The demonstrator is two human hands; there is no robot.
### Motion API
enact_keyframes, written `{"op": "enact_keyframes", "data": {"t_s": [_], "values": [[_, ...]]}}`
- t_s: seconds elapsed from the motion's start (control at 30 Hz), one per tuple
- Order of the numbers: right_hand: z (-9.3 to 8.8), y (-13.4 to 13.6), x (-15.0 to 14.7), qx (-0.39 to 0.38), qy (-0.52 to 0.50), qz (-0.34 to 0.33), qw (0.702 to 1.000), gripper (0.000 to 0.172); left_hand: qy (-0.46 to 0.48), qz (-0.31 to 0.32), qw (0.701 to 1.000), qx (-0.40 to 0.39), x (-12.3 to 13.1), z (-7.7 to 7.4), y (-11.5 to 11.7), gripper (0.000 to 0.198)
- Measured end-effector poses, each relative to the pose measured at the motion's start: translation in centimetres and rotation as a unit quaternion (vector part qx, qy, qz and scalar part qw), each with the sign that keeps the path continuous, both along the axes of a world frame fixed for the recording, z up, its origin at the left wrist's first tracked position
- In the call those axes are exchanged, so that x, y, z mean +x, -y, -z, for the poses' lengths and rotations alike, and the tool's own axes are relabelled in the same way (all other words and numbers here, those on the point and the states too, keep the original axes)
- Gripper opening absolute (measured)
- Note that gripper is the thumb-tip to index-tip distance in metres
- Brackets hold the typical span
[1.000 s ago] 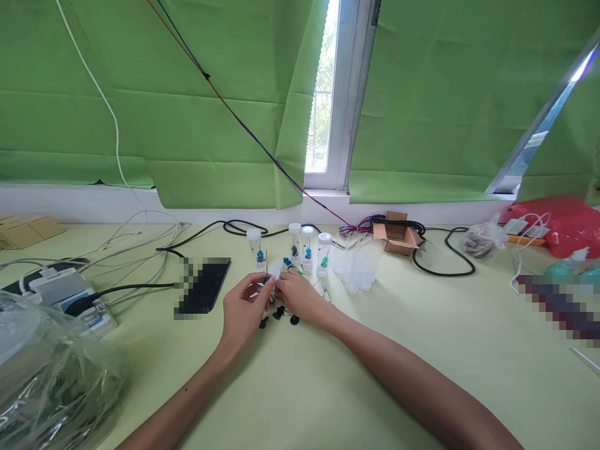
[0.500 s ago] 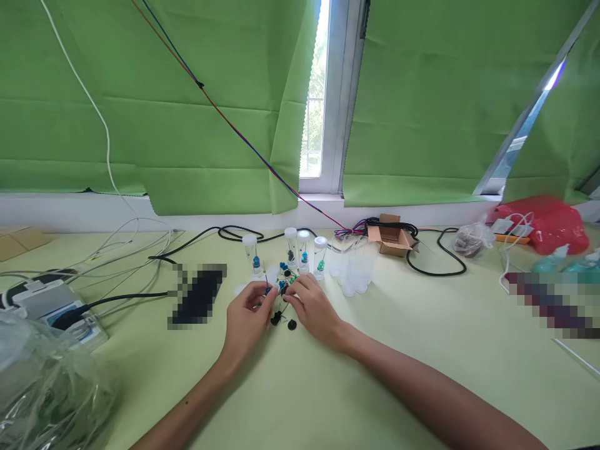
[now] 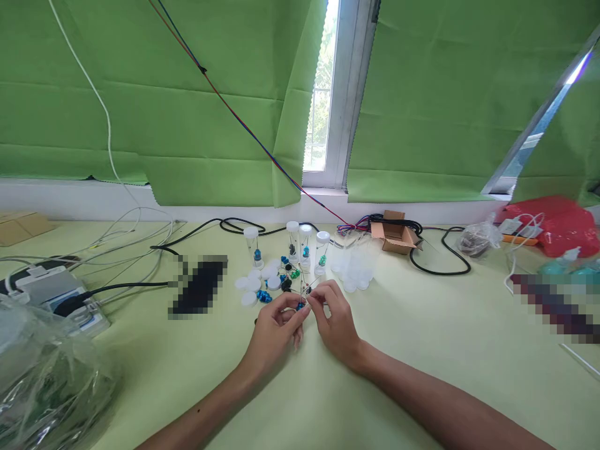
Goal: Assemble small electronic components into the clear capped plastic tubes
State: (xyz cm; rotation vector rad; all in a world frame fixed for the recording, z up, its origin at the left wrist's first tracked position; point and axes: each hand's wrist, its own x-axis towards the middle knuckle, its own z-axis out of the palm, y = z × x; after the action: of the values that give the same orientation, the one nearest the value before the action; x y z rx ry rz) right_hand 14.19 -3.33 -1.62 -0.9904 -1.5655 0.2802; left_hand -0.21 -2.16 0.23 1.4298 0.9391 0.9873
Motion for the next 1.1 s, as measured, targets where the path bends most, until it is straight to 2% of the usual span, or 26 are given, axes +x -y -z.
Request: {"op": "enact_keyframes", "data": {"t_s": [0.27,0.7,1.1], "values": [[-0.46,-0.02,0.15,-0.019,-0.029,0.005,0.999,0.013,0.051,0.01,0.998,-0.039,-0.13,-0.37,-0.27,0.032],[-0.35,0.18,0.09,-0.064,-0.027,-0.032,0.997,0.014,0.071,0.023,0.994,-0.083,-0.2,-0.52,-0.17,0.037],[-0.08,0.05,0.12,-0.111,-0.06,-0.057,0.99,0.014,0.057,0.02,0.996,-0.062,-0.17,-0.71,-0.1,0.029]]}}
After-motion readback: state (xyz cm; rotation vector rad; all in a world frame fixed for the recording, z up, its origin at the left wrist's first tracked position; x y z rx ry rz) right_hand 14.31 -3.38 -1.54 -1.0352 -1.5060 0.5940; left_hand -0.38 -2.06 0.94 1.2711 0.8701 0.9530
